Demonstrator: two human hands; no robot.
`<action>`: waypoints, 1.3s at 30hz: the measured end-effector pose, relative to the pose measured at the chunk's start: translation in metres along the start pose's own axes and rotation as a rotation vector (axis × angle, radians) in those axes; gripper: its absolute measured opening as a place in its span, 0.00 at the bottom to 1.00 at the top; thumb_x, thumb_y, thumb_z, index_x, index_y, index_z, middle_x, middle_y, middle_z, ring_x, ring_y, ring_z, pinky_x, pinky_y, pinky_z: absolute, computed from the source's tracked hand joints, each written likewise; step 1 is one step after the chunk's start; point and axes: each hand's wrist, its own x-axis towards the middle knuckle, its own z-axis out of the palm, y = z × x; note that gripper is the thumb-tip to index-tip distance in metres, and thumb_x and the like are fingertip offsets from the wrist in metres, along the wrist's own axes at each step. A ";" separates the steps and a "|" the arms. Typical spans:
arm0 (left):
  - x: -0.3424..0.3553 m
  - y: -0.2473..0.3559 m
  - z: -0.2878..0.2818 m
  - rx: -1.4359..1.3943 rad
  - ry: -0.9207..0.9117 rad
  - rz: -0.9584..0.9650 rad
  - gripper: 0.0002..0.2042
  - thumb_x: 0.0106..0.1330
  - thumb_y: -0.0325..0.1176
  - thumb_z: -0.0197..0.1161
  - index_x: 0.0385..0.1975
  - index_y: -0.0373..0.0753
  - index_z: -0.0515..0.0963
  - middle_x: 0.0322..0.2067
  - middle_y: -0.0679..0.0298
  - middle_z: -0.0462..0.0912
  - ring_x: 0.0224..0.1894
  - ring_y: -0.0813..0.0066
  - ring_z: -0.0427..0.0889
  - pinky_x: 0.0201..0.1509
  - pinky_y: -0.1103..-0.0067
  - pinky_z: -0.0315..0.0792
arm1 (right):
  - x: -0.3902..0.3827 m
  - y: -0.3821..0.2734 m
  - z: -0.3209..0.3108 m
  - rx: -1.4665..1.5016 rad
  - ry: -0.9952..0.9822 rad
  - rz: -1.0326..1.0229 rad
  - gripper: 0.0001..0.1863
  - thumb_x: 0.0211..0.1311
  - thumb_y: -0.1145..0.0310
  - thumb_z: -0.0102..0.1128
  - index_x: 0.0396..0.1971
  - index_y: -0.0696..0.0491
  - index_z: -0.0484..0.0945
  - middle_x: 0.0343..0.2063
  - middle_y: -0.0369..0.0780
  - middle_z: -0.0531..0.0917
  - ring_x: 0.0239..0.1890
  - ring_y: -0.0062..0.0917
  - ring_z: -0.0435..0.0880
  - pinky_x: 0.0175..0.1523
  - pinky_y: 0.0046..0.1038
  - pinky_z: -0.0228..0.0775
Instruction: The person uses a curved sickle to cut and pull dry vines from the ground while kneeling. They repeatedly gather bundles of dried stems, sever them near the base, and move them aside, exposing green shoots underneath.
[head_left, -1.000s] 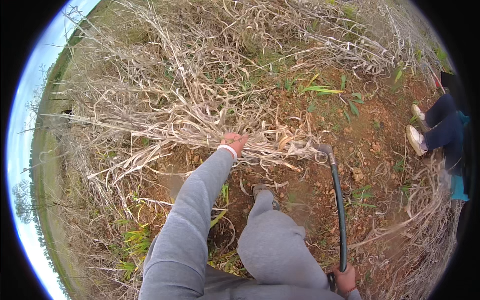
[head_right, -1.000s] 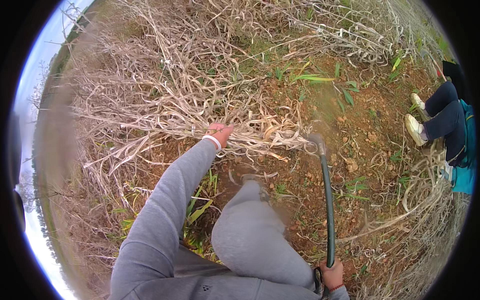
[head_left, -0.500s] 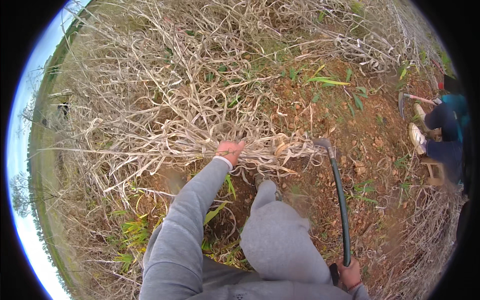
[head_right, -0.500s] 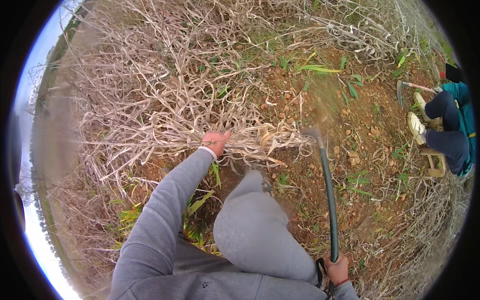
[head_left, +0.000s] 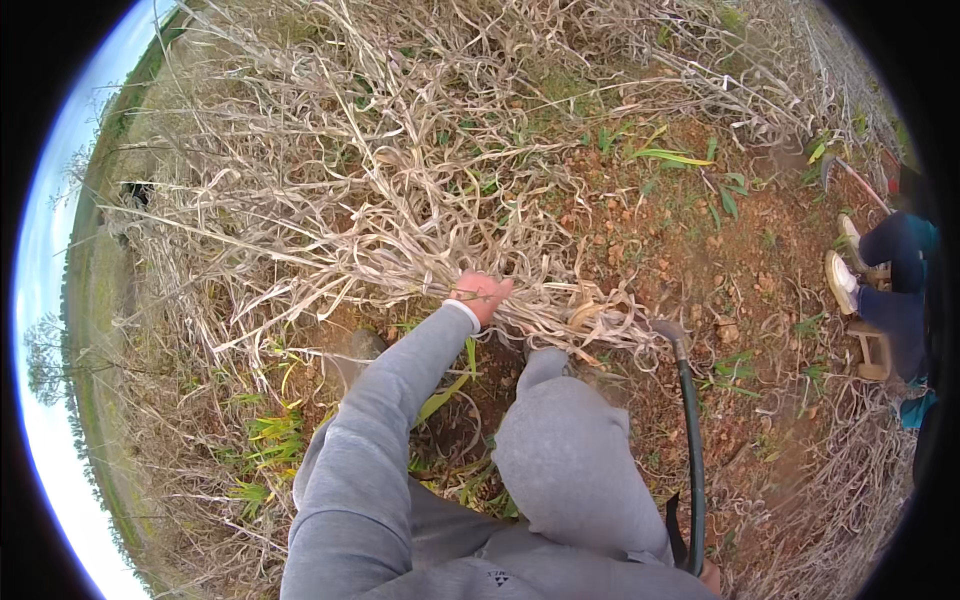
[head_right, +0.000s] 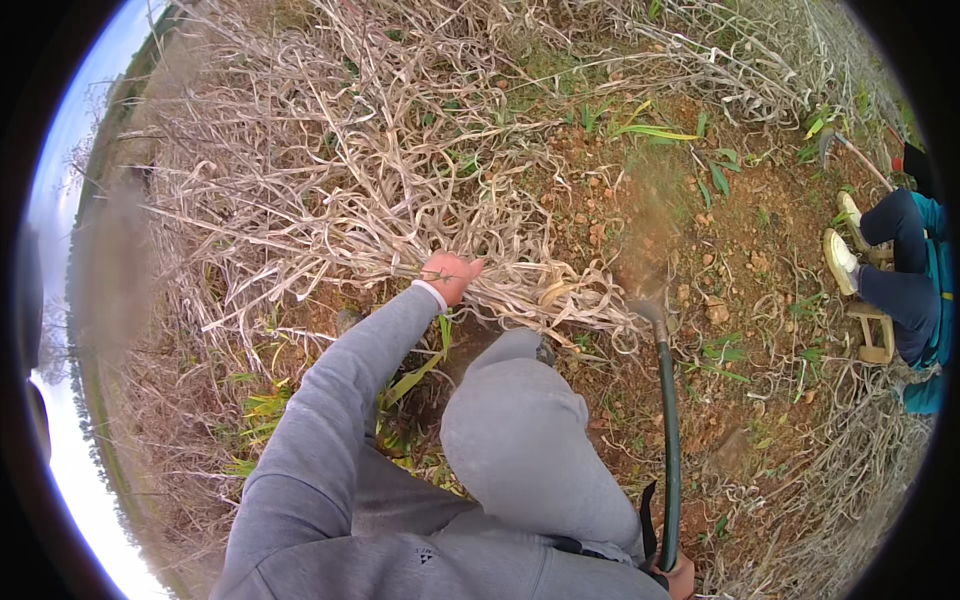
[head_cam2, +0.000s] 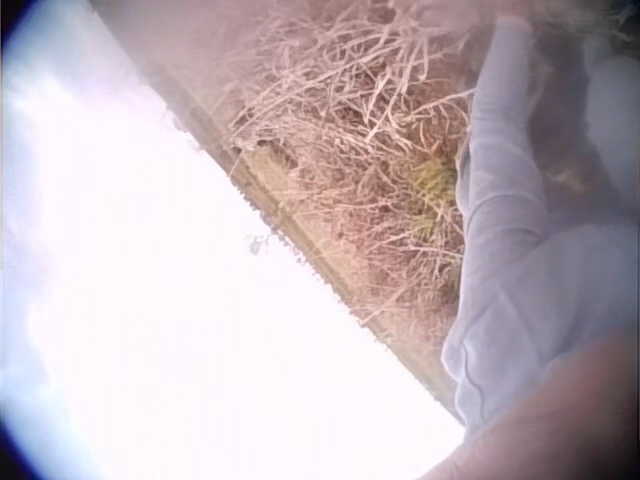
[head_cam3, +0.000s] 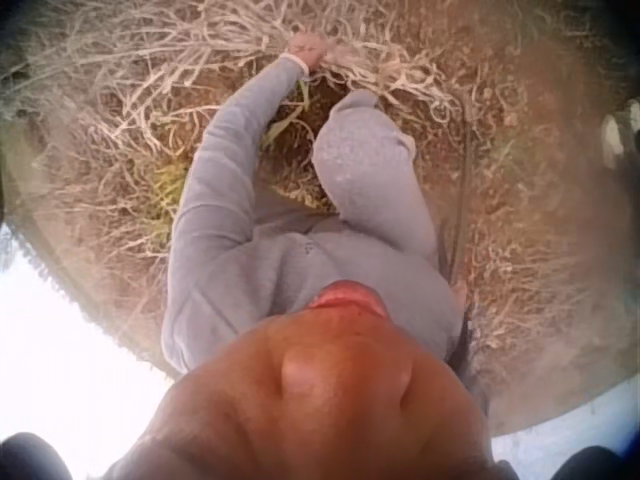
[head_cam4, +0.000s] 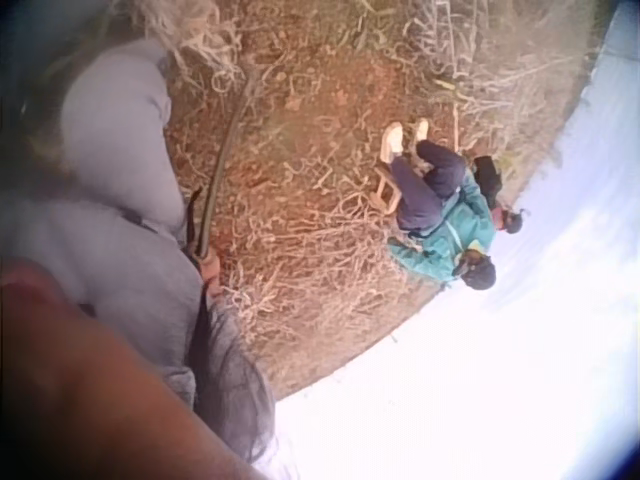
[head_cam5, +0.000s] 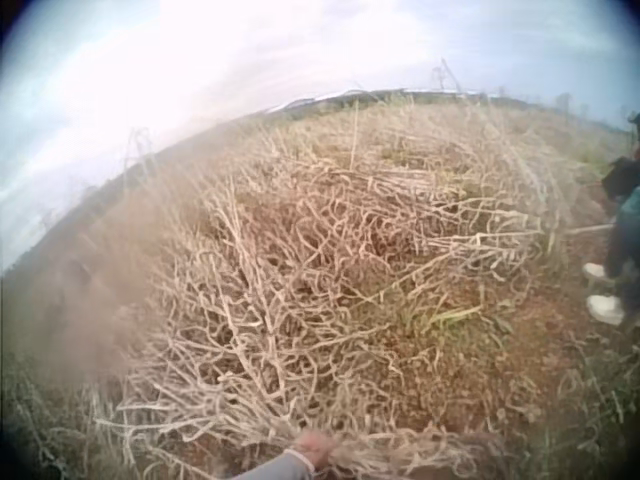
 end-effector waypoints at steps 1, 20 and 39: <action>-0.004 0.001 -0.001 0.014 0.002 -0.025 0.14 0.66 0.30 0.51 0.51 0.42 0.74 0.27 0.54 0.82 0.32 0.54 0.83 0.37 0.63 0.75 | -0.003 -0.011 0.001 0.007 -0.034 -0.012 0.10 0.59 0.65 0.68 0.37 0.52 0.79 0.28 0.32 0.80 0.32 0.19 0.76 0.36 0.25 0.71; -0.002 -0.085 -0.064 -0.040 -0.106 -0.525 0.54 0.47 0.28 0.70 0.73 0.63 0.42 0.71 0.46 0.49 0.47 0.53 0.82 0.44 0.67 0.80 | 0.293 -0.299 0.135 -0.520 0.031 -0.561 0.10 0.54 0.69 0.65 0.26 0.59 0.75 0.18 0.41 0.79 0.21 0.28 0.78 0.30 0.32 0.71; 0.007 -0.111 -0.041 0.060 -0.079 -0.398 0.14 0.52 0.32 0.61 0.40 0.41 0.80 0.31 0.56 0.84 0.40 0.57 0.83 0.44 0.65 0.76 | 0.198 -0.170 0.062 -0.591 0.140 -0.200 0.12 0.53 0.69 0.64 0.20 0.60 0.72 0.13 0.41 0.73 0.17 0.26 0.75 0.25 0.33 0.67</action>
